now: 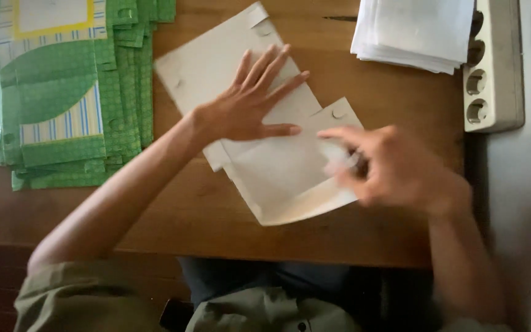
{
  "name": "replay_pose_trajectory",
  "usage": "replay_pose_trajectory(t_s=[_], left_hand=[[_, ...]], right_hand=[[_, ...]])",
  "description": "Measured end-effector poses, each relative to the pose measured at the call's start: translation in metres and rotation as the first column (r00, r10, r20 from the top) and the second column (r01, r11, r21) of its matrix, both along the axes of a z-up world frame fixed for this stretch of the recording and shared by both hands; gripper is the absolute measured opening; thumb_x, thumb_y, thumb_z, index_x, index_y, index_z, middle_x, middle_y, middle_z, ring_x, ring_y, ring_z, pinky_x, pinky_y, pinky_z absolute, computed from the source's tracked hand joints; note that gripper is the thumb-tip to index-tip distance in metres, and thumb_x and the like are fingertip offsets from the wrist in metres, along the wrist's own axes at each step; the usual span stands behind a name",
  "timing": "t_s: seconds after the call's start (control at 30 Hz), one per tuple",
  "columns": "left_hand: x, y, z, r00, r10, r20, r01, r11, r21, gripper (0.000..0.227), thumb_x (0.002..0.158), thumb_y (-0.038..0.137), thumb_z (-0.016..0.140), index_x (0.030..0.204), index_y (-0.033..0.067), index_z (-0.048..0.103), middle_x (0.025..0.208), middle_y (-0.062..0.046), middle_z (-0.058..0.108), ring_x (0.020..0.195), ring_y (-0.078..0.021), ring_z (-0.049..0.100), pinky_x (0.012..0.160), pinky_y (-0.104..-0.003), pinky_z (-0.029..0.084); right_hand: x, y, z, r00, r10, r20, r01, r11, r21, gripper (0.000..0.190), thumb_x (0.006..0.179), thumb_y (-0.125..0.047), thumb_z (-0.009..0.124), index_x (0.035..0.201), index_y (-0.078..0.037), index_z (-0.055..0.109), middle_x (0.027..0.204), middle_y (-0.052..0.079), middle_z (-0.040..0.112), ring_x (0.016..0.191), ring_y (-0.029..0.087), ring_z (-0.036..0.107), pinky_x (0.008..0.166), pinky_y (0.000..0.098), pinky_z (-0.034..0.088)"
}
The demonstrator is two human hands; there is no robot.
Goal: The person folds a flat white paper sheet into a small box, tucks in side flaps, and secures tabs. They then place a green patterned paper insert into the box and adjust the flaps to complete the assembly.
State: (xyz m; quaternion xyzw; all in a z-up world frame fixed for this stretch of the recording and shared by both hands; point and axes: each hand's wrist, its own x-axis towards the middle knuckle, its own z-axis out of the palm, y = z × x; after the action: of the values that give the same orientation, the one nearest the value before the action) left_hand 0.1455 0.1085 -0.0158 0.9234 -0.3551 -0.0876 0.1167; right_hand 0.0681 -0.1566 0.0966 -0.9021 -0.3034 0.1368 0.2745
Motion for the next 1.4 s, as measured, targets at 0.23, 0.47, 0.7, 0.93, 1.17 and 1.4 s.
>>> replay_pose_trajectory(t_s=[0.23, 0.47, 0.7, 0.93, 1.17, 1.4], left_hand=[[0.034, 0.031, 0.002, 0.965, -0.104, 0.240, 0.144, 0.977, -0.157, 0.081, 0.100, 0.065, 0.062, 0.156, 0.0100, 0.043, 0.161, -0.030, 0.027, 0.148, -0.0461, 0.028, 0.117, -0.063, 0.025], [0.010, 0.061, 0.066, 0.905, 0.344, -0.249, -0.319, 0.938, 0.137, 0.084, 0.096, 0.072, 0.031, 0.161, 0.0187, 0.027, 0.169, -0.021, 0.007, 0.156, -0.0356, 0.006, 0.118, -0.067, 0.008], [0.037, 0.079, 0.052, 0.958, 0.179, -0.224, -0.171, 0.984, 0.053, 0.084, 0.098, 0.070, 0.041, 0.153, 0.0060, 0.037, 0.169, -0.022, 0.012, 0.156, -0.0386, 0.009, 0.118, -0.063, 0.017], [0.012, 0.058, 0.058, 0.971, 0.115, -0.210, -0.058, 0.964, 0.258, 0.082, 0.096, 0.071, 0.039, 0.162, 0.0242, 0.027, 0.168, -0.025, 0.008, 0.153, -0.0464, 0.011, 0.119, -0.068, 0.011], [-0.018, 0.012, 0.049, 0.958, -0.100, -0.270, 0.161, 0.963, 0.214, 0.085, 0.095, 0.068, 0.047, 0.164, 0.0275, 0.019, 0.170, -0.018, -0.007, 0.157, -0.0372, -0.004, 0.120, -0.067, 0.006], [-0.018, -0.036, 0.030, 0.914, -0.344, -0.214, 0.386, 0.899, 0.205, 0.082, 0.096, 0.068, 0.048, 0.164, 0.0348, 0.018, 0.170, -0.020, -0.008, 0.157, -0.0406, -0.006, 0.118, -0.071, 0.009]], right_hand=[[-0.008, 0.046, -0.006, 0.897, -0.144, -0.417, 0.112, 0.989, -0.100, 0.057, 0.092, -0.042, 0.056, 0.144, -0.021, 0.057, 0.099, 0.001, 0.078, 0.045, 0.016, 0.060, 0.045, 0.0298, 0.044], [-0.006, 0.066, -0.011, 0.939, -0.247, -0.238, 0.185, 0.949, -0.257, 0.035, 0.095, -0.032, 0.054, 0.118, -0.022, 0.078, 0.047, 0.001, 0.056, 0.042, 0.016, 0.046, 0.055, 0.0322, 0.042], [-0.023, 0.120, 0.007, 0.963, -0.140, -0.232, 0.010, 0.875, -0.485, 0.059, 0.095, -0.042, 0.045, 0.153, -0.036, 0.051, 0.055, 0.013, 0.067, 0.052, 0.031, 0.064, 0.056, 0.0441, 0.049], [-0.056, 0.127, 0.005, 0.955, 0.006, -0.295, -0.086, 0.961, -0.261, 0.078, 0.092, -0.017, 0.043, 0.166, -0.008, 0.019, 0.046, 0.022, 0.058, 0.042, 0.037, 0.054, 0.053, 0.0519, 0.042], [-0.057, 0.114, 0.017, 0.904, 0.157, -0.397, -0.195, 0.979, -0.059, 0.023, 0.102, -0.031, 0.047, 0.097, -0.019, 0.067, 0.072, 0.003, 0.072, 0.063, 0.028, 0.067, 0.068, 0.0378, 0.050], [-0.053, 0.097, -0.015, 0.902, 0.330, -0.278, -0.333, 0.942, 0.038, 0.025, 0.089, -0.020, 0.058, 0.112, -0.015, 0.066, 0.111, 0.007, 0.079, 0.096, 0.035, 0.072, 0.081, 0.0437, 0.052]])
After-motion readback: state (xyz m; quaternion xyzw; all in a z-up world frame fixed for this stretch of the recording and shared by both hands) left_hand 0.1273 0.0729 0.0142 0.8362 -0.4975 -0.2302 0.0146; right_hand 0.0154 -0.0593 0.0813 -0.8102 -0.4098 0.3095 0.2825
